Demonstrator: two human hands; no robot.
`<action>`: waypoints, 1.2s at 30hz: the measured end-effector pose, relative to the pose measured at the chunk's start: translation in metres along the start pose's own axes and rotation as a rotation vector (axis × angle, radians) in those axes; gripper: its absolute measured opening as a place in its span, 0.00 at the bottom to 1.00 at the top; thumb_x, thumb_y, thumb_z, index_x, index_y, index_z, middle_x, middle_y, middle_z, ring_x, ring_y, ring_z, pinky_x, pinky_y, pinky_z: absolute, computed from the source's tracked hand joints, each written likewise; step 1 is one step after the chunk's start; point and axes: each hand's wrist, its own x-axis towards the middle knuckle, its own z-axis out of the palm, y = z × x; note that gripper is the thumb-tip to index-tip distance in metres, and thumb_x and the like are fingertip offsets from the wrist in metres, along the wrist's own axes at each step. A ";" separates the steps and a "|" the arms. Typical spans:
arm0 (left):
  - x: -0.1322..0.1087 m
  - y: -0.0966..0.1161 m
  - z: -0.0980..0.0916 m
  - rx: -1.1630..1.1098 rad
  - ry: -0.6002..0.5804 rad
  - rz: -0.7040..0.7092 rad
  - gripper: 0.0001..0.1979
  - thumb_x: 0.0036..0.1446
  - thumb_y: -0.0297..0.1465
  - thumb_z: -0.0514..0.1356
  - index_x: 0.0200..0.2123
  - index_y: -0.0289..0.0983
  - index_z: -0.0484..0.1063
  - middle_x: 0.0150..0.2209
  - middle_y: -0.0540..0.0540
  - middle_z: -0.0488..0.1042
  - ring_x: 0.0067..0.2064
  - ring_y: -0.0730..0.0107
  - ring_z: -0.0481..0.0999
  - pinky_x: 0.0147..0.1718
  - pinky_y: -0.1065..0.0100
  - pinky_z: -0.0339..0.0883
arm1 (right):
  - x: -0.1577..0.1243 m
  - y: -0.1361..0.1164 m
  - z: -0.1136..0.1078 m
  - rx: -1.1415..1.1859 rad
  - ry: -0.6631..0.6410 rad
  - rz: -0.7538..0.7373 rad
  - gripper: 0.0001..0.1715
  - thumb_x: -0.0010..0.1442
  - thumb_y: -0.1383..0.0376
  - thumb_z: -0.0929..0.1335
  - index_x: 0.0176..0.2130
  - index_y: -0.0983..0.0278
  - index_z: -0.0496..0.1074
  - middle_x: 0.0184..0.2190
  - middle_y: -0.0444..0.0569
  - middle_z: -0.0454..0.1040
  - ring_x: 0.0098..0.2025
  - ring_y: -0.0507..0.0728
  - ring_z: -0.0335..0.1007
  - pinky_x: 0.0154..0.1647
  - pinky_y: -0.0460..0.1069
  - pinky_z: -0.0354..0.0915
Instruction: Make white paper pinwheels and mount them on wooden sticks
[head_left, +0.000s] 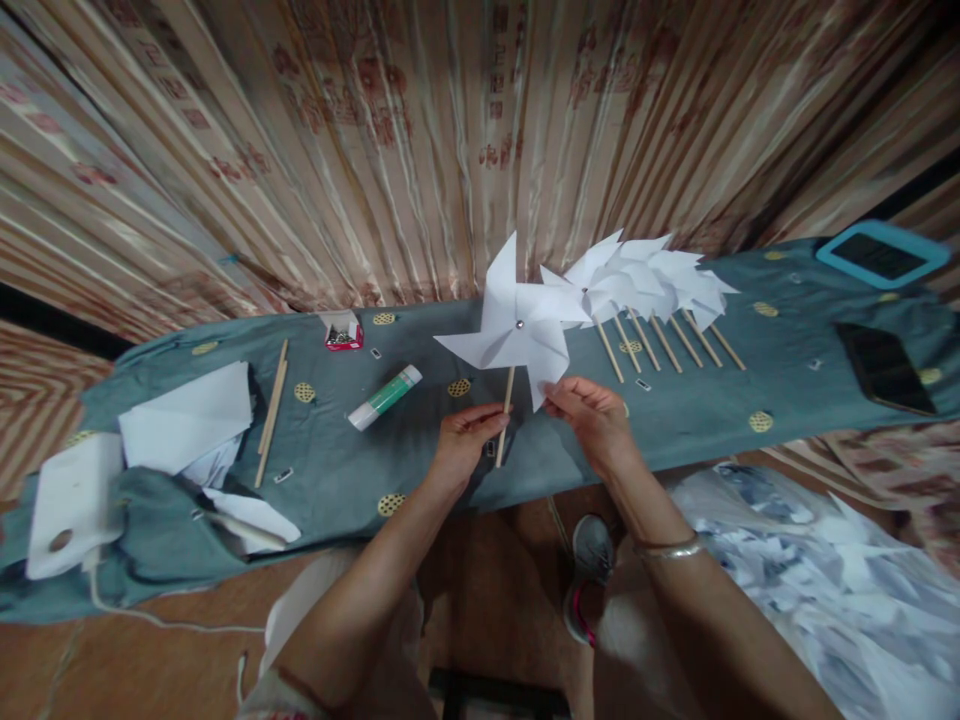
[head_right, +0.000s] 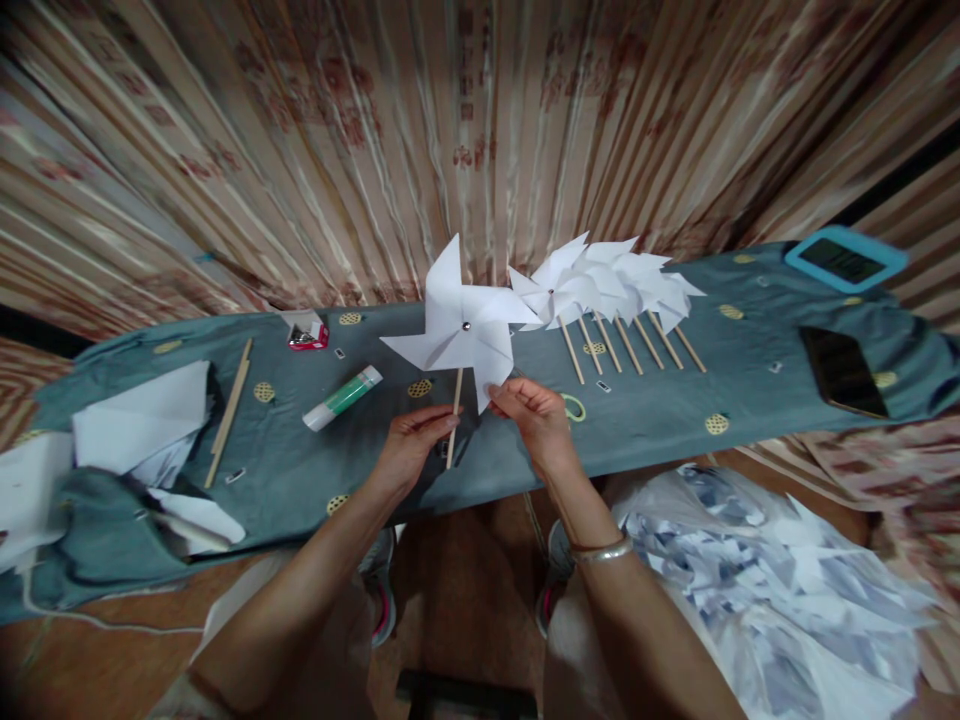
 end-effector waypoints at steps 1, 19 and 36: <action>0.000 0.000 0.000 0.000 -0.002 -0.001 0.16 0.32 0.37 0.74 0.29 0.38 0.82 0.30 0.45 0.81 0.31 0.69 0.75 0.37 0.67 0.67 | 0.000 0.001 0.001 -0.003 -0.005 -0.001 0.18 0.37 0.53 0.79 0.20 0.61 0.74 0.19 0.41 0.72 0.23 0.49 0.62 0.27 0.47 0.59; -0.004 0.002 0.006 -0.067 -0.049 -0.006 0.17 0.33 0.37 0.74 0.29 0.37 0.82 0.31 0.45 0.82 0.36 0.65 0.78 0.46 0.62 0.68 | -0.006 0.010 0.021 -0.001 -0.056 0.042 0.17 0.38 0.54 0.79 0.20 0.61 0.74 0.21 0.44 0.76 0.26 0.51 0.68 0.32 0.48 0.66; 0.002 0.012 0.003 -0.166 0.020 0.038 0.17 0.31 0.37 0.75 0.29 0.37 0.82 0.31 0.45 0.82 0.35 0.66 0.78 0.40 0.65 0.69 | -0.009 0.017 0.016 -0.394 -0.112 -0.145 0.18 0.52 0.50 0.73 0.24 0.61 0.75 0.21 0.42 0.73 0.23 0.51 0.65 0.25 0.47 0.60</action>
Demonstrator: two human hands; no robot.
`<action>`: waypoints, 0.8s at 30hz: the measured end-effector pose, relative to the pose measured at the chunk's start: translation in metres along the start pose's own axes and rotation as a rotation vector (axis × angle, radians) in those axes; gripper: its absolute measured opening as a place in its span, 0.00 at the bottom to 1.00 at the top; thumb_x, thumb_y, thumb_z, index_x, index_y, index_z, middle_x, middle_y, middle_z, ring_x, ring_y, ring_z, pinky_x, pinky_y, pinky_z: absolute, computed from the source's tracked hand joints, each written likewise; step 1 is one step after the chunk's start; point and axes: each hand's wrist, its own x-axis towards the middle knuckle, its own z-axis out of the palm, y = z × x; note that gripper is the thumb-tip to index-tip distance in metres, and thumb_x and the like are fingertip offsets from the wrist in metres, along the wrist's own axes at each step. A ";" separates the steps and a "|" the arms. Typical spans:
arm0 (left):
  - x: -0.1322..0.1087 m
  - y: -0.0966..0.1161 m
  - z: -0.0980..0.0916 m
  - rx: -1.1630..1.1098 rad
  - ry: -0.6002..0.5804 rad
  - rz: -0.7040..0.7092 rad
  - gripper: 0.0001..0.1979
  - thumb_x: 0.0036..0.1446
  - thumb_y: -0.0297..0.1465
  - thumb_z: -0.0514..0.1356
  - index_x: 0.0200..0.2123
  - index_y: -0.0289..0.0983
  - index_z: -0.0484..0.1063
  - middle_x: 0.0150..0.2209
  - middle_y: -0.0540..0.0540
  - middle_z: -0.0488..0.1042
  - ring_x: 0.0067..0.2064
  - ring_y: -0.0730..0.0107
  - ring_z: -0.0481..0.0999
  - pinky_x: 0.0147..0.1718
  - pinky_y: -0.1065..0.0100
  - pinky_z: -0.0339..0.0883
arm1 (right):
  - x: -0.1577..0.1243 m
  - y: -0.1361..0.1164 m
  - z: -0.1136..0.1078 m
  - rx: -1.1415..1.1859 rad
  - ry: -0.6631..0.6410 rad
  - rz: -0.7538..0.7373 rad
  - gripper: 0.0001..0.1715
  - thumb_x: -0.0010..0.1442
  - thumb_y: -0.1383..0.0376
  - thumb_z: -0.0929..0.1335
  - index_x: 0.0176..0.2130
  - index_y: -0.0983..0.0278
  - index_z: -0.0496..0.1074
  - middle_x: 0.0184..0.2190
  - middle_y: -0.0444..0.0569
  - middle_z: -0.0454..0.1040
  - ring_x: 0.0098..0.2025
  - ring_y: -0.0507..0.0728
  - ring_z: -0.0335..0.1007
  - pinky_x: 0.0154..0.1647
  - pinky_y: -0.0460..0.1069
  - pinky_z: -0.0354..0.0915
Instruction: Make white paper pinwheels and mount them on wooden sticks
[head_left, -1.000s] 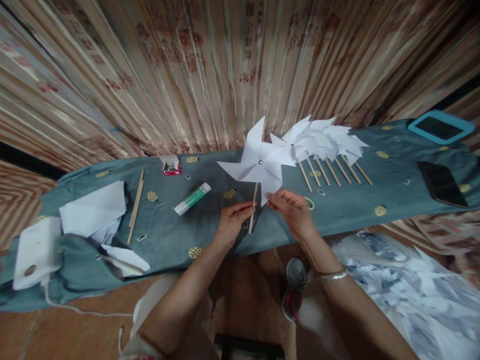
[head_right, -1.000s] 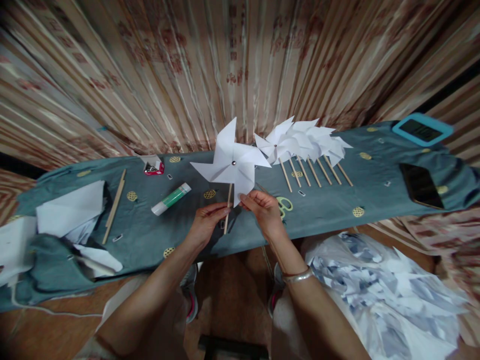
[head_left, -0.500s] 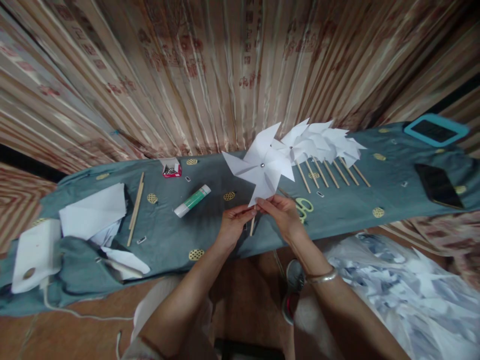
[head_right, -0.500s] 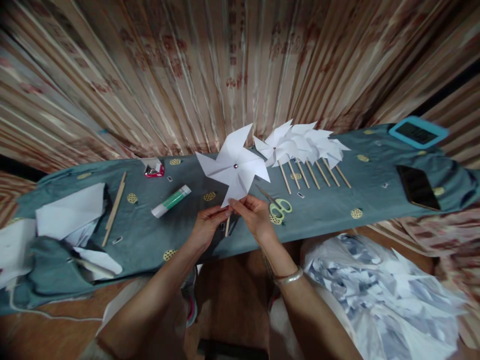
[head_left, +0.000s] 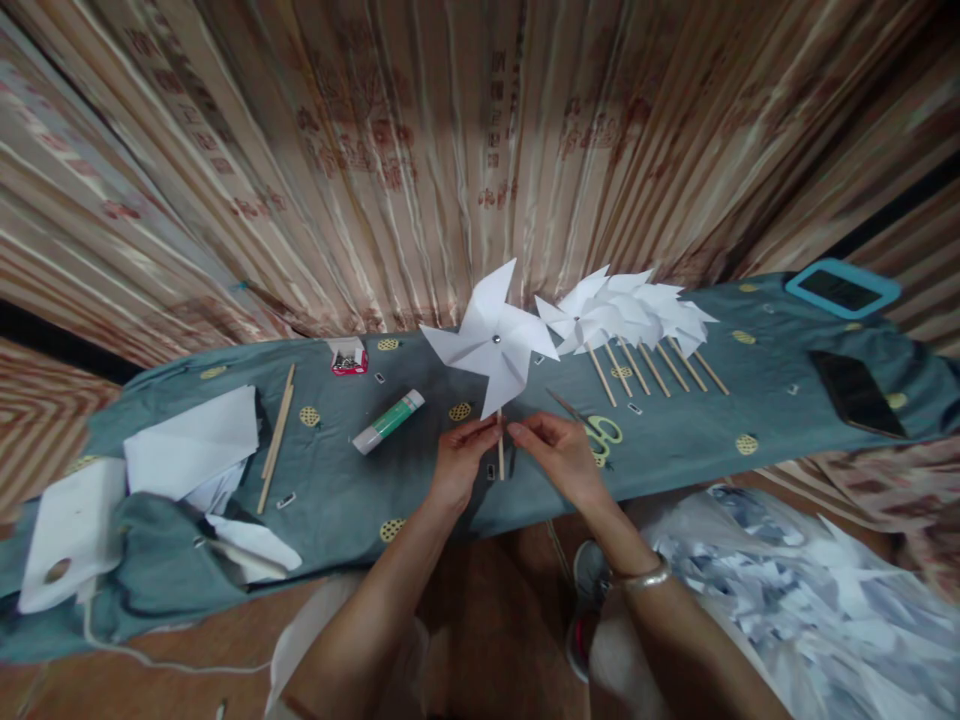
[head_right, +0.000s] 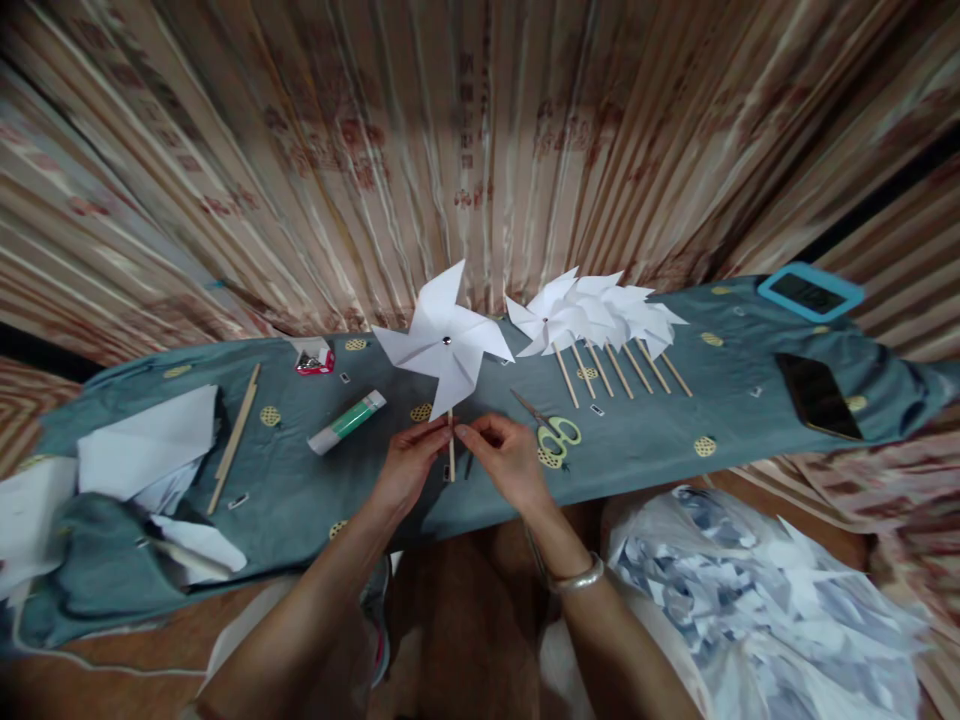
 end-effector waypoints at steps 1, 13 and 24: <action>0.001 0.002 0.000 -0.020 0.016 0.000 0.17 0.30 0.36 0.75 0.29 0.37 0.82 0.31 0.45 0.81 0.34 0.67 0.77 0.39 0.65 0.68 | -0.002 0.000 0.000 -0.041 -0.018 -0.004 0.17 0.53 0.51 0.72 0.26 0.61 0.76 0.21 0.42 0.74 0.24 0.52 0.65 0.25 0.47 0.59; 0.004 0.004 0.010 -0.109 0.008 -0.012 0.15 0.32 0.34 0.74 0.28 0.37 0.82 0.29 0.47 0.80 0.33 0.71 0.75 0.38 0.68 0.67 | -0.008 0.001 0.007 -0.118 -0.034 -0.003 0.13 0.53 0.54 0.72 0.27 0.61 0.76 0.22 0.44 0.74 0.25 0.54 0.67 0.27 0.47 0.62; -0.001 0.002 0.010 -0.099 -0.014 -0.036 0.16 0.40 0.37 0.72 0.34 0.38 0.81 0.34 0.47 0.80 0.33 0.74 0.76 0.35 0.72 0.67 | 0.014 -0.008 -0.011 -0.244 0.090 -0.102 0.17 0.53 0.51 0.71 0.24 0.62 0.74 0.18 0.42 0.70 0.21 0.51 0.60 0.23 0.47 0.56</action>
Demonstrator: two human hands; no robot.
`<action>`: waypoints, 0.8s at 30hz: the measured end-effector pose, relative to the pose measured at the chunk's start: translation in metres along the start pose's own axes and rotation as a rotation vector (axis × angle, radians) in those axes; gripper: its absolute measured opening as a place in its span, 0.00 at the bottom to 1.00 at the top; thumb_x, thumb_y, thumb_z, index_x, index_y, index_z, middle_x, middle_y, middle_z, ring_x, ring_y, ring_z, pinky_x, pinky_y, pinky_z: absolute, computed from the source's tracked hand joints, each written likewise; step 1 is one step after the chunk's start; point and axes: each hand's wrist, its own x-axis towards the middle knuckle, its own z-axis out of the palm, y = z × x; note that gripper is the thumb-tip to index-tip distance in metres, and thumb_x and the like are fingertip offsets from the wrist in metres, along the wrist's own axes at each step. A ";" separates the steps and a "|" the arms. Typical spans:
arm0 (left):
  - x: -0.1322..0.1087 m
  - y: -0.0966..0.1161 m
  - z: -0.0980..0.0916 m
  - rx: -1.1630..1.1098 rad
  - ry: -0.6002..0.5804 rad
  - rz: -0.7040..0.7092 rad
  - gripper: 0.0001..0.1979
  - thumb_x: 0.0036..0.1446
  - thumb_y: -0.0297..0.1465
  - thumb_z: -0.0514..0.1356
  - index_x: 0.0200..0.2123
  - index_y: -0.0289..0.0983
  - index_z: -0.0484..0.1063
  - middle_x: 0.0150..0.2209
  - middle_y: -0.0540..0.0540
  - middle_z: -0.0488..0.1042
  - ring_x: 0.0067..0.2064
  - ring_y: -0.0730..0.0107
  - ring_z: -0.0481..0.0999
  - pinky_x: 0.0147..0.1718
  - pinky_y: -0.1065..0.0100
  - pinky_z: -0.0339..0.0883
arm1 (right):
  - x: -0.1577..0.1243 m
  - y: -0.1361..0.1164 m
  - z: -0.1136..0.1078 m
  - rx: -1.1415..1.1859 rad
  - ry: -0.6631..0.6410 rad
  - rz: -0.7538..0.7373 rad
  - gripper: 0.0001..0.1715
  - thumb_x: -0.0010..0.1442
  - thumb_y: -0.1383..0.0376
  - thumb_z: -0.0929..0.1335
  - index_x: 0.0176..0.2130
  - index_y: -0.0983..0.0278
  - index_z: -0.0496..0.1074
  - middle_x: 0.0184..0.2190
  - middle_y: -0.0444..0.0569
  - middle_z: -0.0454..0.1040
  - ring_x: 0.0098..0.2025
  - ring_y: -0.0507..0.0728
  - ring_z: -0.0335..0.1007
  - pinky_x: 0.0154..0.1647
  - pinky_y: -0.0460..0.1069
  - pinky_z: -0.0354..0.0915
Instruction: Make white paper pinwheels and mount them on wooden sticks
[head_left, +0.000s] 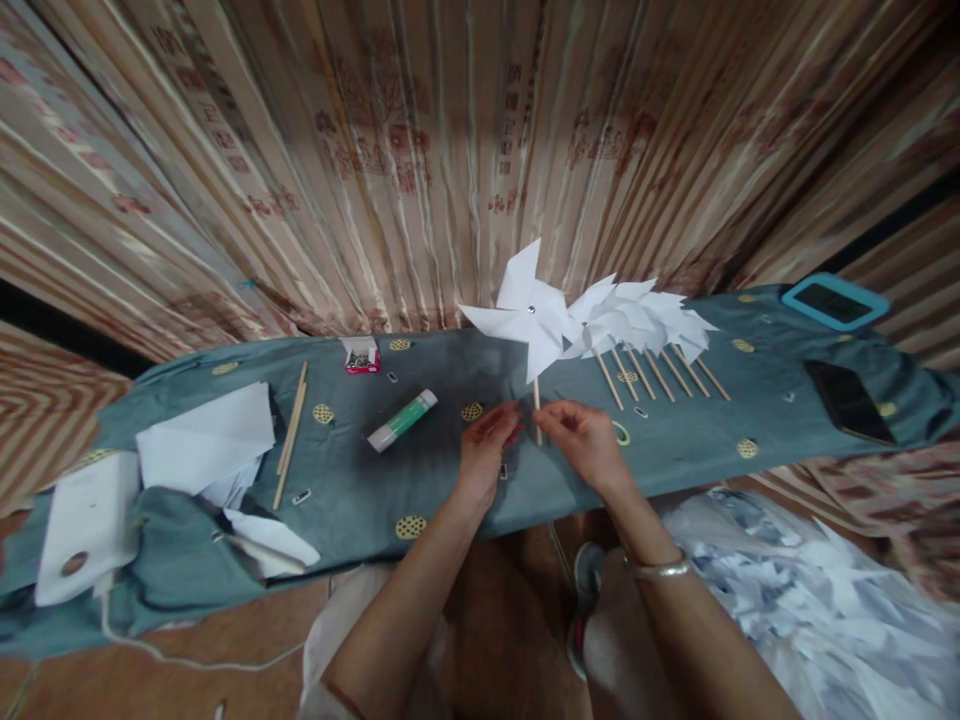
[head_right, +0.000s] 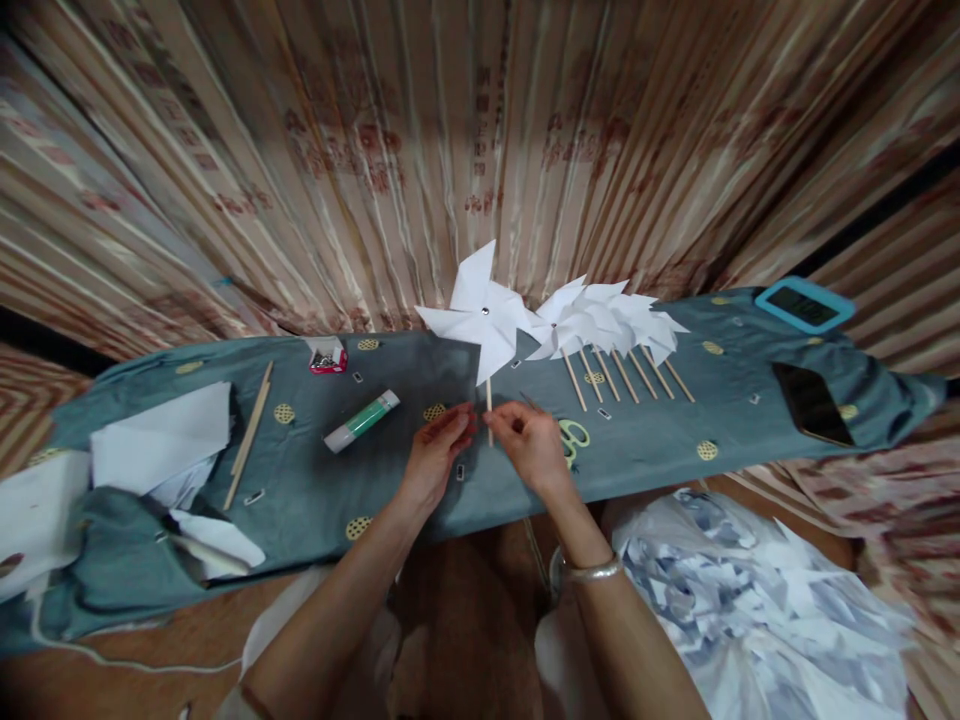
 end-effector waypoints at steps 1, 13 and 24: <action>-0.001 0.000 -0.001 0.003 0.000 -0.009 0.16 0.40 0.37 0.72 0.34 0.38 0.81 0.34 0.47 0.80 0.32 0.75 0.76 0.34 0.73 0.66 | 0.008 -0.001 -0.007 -0.048 0.024 -0.014 0.18 0.54 0.52 0.71 0.23 0.62 0.74 0.18 0.42 0.70 0.21 0.51 0.59 0.23 0.47 0.55; -0.007 0.008 -0.009 -0.021 -0.014 -0.025 0.21 0.34 0.40 0.75 0.33 0.35 0.82 0.30 0.46 0.80 0.30 0.74 0.75 0.34 0.72 0.66 | 0.077 0.044 -0.082 -0.659 0.138 0.009 0.12 0.50 0.67 0.75 0.19 0.62 0.73 0.13 0.43 0.64 0.21 0.51 0.57 0.28 0.51 0.49; -0.011 0.007 -0.013 0.020 -0.030 -0.030 0.19 0.37 0.39 0.74 0.34 0.36 0.82 0.31 0.45 0.80 0.31 0.73 0.76 0.37 0.70 0.68 | 0.083 0.059 -0.082 -0.952 0.034 0.136 0.10 0.53 0.61 0.73 0.24 0.63 0.76 0.24 0.57 0.76 0.32 0.64 0.72 0.32 0.55 0.60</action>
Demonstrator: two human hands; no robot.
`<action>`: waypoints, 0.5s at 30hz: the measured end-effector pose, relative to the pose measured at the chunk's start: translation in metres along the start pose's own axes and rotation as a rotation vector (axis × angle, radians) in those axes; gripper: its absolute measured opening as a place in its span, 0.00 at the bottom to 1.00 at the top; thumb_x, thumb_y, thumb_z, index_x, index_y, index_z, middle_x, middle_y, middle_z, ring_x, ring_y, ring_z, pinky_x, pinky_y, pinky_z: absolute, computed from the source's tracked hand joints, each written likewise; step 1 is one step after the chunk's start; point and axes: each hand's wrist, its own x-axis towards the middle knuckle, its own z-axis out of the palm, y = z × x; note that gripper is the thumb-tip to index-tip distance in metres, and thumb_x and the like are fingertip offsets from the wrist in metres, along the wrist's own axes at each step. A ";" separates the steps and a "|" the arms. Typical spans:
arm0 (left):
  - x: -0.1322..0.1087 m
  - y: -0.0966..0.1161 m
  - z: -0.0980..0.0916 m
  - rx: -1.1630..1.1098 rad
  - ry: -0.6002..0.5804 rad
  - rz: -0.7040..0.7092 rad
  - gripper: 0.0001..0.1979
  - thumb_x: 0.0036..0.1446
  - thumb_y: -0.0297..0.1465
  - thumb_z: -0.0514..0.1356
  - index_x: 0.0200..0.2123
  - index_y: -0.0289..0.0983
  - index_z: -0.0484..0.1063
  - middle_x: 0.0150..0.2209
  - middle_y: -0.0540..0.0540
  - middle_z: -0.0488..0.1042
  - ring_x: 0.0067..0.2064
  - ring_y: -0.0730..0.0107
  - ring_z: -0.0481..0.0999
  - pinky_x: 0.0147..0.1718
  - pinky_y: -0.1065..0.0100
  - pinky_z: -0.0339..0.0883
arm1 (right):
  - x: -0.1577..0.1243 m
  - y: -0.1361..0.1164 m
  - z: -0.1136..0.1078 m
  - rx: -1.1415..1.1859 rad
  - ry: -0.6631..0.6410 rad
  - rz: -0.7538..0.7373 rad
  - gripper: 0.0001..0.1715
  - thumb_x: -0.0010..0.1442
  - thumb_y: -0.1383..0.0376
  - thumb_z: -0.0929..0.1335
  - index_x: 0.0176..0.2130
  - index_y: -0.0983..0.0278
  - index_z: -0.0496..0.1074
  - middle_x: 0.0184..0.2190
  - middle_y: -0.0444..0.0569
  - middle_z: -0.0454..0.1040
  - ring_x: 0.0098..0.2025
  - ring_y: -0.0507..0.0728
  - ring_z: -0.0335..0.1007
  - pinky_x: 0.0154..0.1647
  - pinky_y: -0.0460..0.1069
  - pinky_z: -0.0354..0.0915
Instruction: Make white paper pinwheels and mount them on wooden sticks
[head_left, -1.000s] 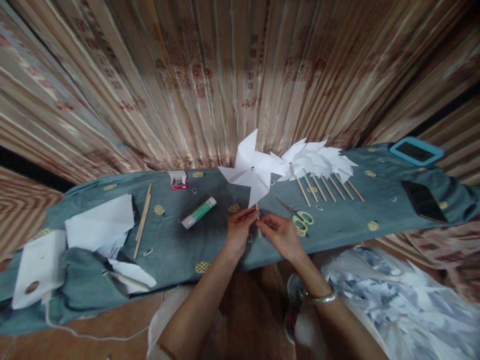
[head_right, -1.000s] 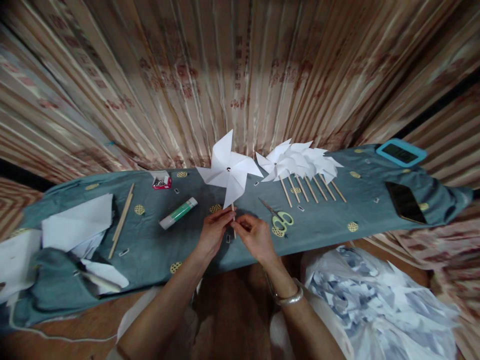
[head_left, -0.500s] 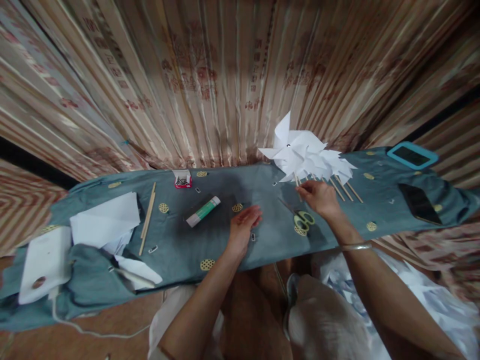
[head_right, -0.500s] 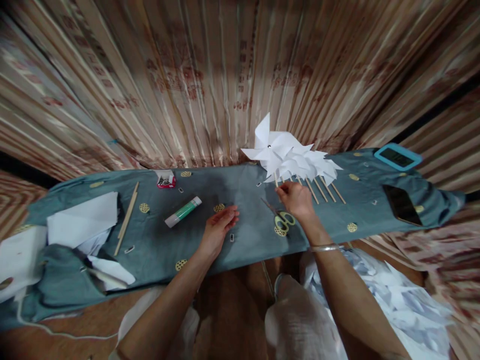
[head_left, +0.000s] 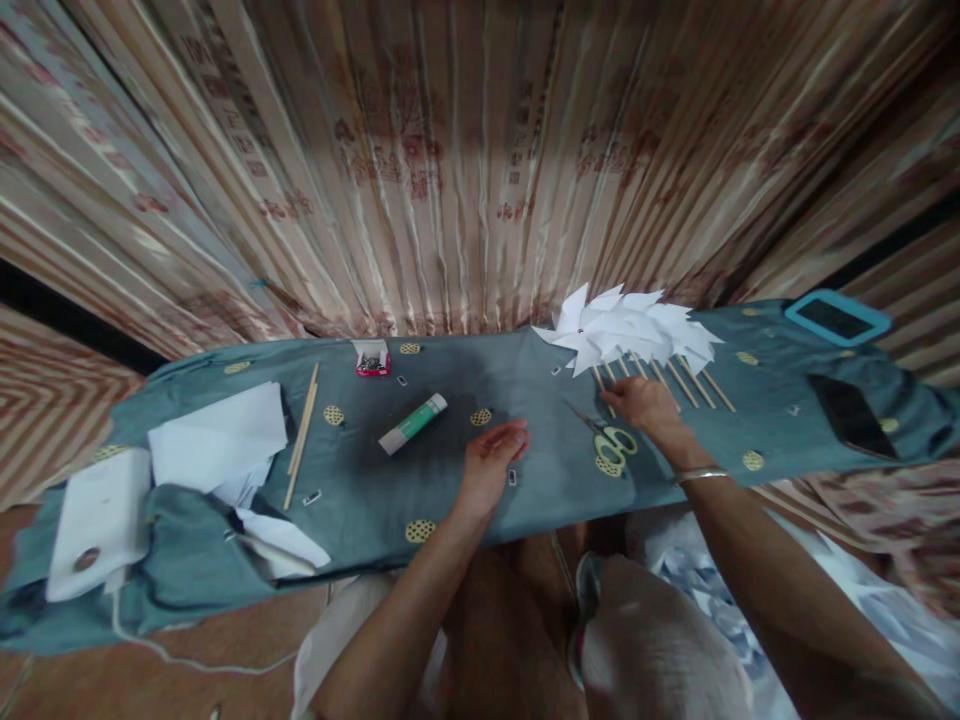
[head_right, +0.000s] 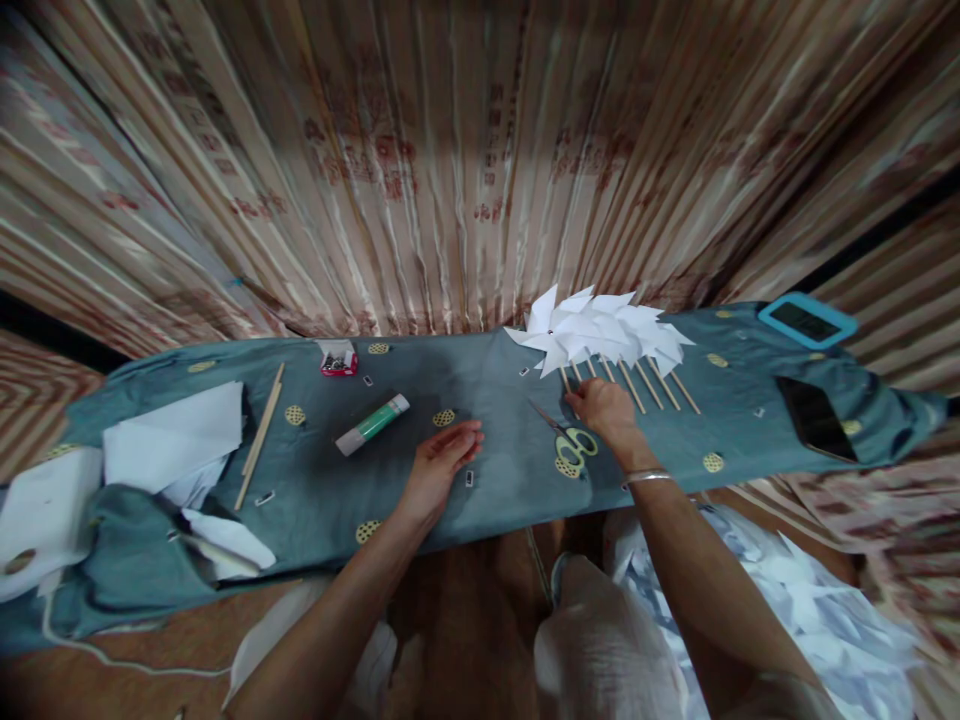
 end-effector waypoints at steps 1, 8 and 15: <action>-0.001 0.001 0.000 -0.003 0.002 0.002 0.19 0.37 0.39 0.74 0.34 0.36 0.82 0.31 0.45 0.80 0.31 0.73 0.76 0.38 0.70 0.68 | -0.005 -0.002 -0.005 -0.019 0.007 -0.003 0.11 0.54 0.60 0.72 0.25 0.63 0.76 0.24 0.58 0.76 0.31 0.64 0.72 0.32 0.55 0.60; -0.014 0.008 -0.003 0.010 -0.003 0.027 0.14 0.39 0.37 0.72 0.31 0.36 0.82 0.30 0.45 0.80 0.32 0.71 0.76 0.38 0.68 0.69 | -0.072 -0.065 -0.008 0.187 0.106 -0.234 0.19 0.61 0.52 0.64 0.32 0.61 0.77 0.26 0.50 0.78 0.28 0.58 0.73 0.28 0.50 0.58; -0.050 0.036 -0.028 0.062 -0.037 0.099 0.11 0.39 0.36 0.73 0.28 0.38 0.81 0.27 0.48 0.79 0.30 0.73 0.74 0.37 0.69 0.68 | -0.124 -0.124 0.030 0.475 -0.024 -0.377 0.24 0.63 0.50 0.62 0.27 0.62 0.74 0.21 0.46 0.75 0.23 0.54 0.71 0.26 0.48 0.61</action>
